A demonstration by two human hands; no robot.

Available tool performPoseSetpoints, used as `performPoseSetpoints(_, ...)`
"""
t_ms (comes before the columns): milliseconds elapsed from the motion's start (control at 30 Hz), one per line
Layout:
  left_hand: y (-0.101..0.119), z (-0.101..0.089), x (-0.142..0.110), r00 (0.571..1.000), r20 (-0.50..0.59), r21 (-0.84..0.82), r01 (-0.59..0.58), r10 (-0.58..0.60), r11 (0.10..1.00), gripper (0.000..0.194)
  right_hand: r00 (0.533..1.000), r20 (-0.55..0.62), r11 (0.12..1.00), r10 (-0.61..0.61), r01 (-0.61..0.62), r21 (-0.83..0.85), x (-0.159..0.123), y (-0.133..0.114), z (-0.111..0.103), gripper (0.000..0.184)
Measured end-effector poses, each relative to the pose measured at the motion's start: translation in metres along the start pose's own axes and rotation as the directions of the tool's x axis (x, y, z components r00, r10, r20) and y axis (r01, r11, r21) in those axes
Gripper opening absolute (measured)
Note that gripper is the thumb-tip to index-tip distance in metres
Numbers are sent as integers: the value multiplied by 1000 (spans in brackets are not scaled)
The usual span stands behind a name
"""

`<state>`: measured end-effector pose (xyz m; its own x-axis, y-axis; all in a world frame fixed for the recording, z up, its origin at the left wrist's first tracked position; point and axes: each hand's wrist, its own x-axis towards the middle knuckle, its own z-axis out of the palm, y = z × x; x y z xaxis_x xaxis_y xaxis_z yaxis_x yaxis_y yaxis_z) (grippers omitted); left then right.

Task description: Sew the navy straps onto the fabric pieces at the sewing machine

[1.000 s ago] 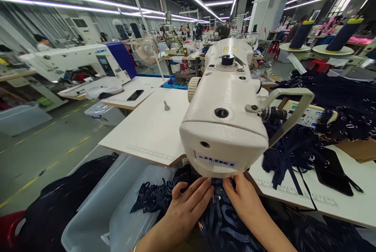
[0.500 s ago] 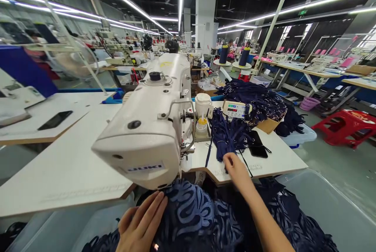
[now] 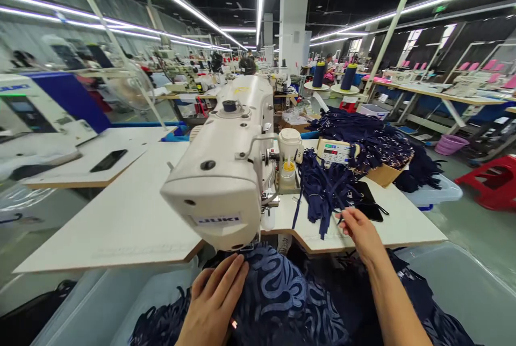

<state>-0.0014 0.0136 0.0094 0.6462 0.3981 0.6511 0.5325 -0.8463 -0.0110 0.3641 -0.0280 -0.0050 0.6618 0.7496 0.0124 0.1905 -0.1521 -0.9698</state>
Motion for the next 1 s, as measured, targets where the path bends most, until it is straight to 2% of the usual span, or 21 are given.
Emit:
performPoseSetpoints(67, 2, -3, 3, 999, 14, 42, -30, 30, 999, 37, 1000, 29, 984, -8, 3, 177, -16, -15, 11, 42)
performPoseSetpoints(133, 2, -8, 6, 999, 27, 43, -49, 48, 998, 32, 993, 116, 931, 19, -60, 361, -37, -31, 31, 38)
performPoseSetpoints(167, 2, -11, 7, 997, 37, 25, -67, 66, 997, 31, 974, 213, 819, 78, -185, 543, -49, -39, 43, 32)
performPoseSetpoints(200, 1, -14, 7, 994, 53, 1, -94, 93, 996, 31, 938, 321, 689, 131, -319, 651, -60, -46, 55, 27)
performPoseSetpoints(267, -1, -22, 6, 984, 103, -36, -144, 147, 989, 29, 840, 511, 529, 183, -522, 669, -80, -58, 77, 21)
performPoseSetpoints(300, -2, -26, 6, 975, 153, -41, -159, 164, 986, 26, 795, 576, 509, 188, -581, 635, -88, -62, 86, 21)
performPoseSetpoints(333, -2, -30, 4, 963, 214, -39, -162, 166, 986, 21, 769, 613, 526, 182, -603, 600, -94, -66, 94, 24)
performPoseSetpoints(400, -3, -38, 2, 935, 320, -59, -139, 151, 989, 16, 775, 613, 629, 153, -555, 544, -100, -71, 105, 31)
performPoseSetpoints(467, -3, -43, 2, 912, 388, -135, -88, 134, 987, 46, 821, 561, 780, 110, -421, 463, -99, -74, 111, 37)
performPoseSetpoints(533, -1, -44, 4, 917, 392, -208, 16, 68, 978, 79, 843, 535, 921, 54, -249, 299, -96, -76, 114, 42)
performPoseSetpoints(567, 0, -43, 6, 924, 381, -218, 79, 11, 973, 85, 843, 538, 967, 22, -154, 202, -94, -76, 115, 44)
performPoseSetpoints(600, 2, -41, 8, 934, 354, -206, 137, -57, 969, 79, 842, 539, 992, -13, -59, 115, -92, -77, 115, 46)
performPoseSetpoints(700, 5, -31, 15, 955, 231, -132, 221, -187, 966, 26, 851, 518, 991, -89, 129, -41, -89, -79, 115, 43)
performPoseSetpoints(733, 6, -28, 17, 961, 198, -117, 219, -193, 969, 20, 856, 507, 986, -105, 154, -57, -89, -79, 114, 41)
performPoseSetpoints(867, 6, -26, 20, 990, 114, -145, 101, -84, 984, 29, 845, 518, 977, -132, 199, -75, -89, -77, 113, 32)
performPoseSetpoints(933, 6, -28, 20, 993, 120, -209, 27, -2, 977, 32, 842, 522, 970, -139, 222, -100, -89, -73, 114, 30)
performPoseSetpoints(1000, 6, -29, 18, 992, 122, -283, 25, 10, 959, 32, 842, 521, 963, -139, 238, -128, -90, -68, 116, 30)
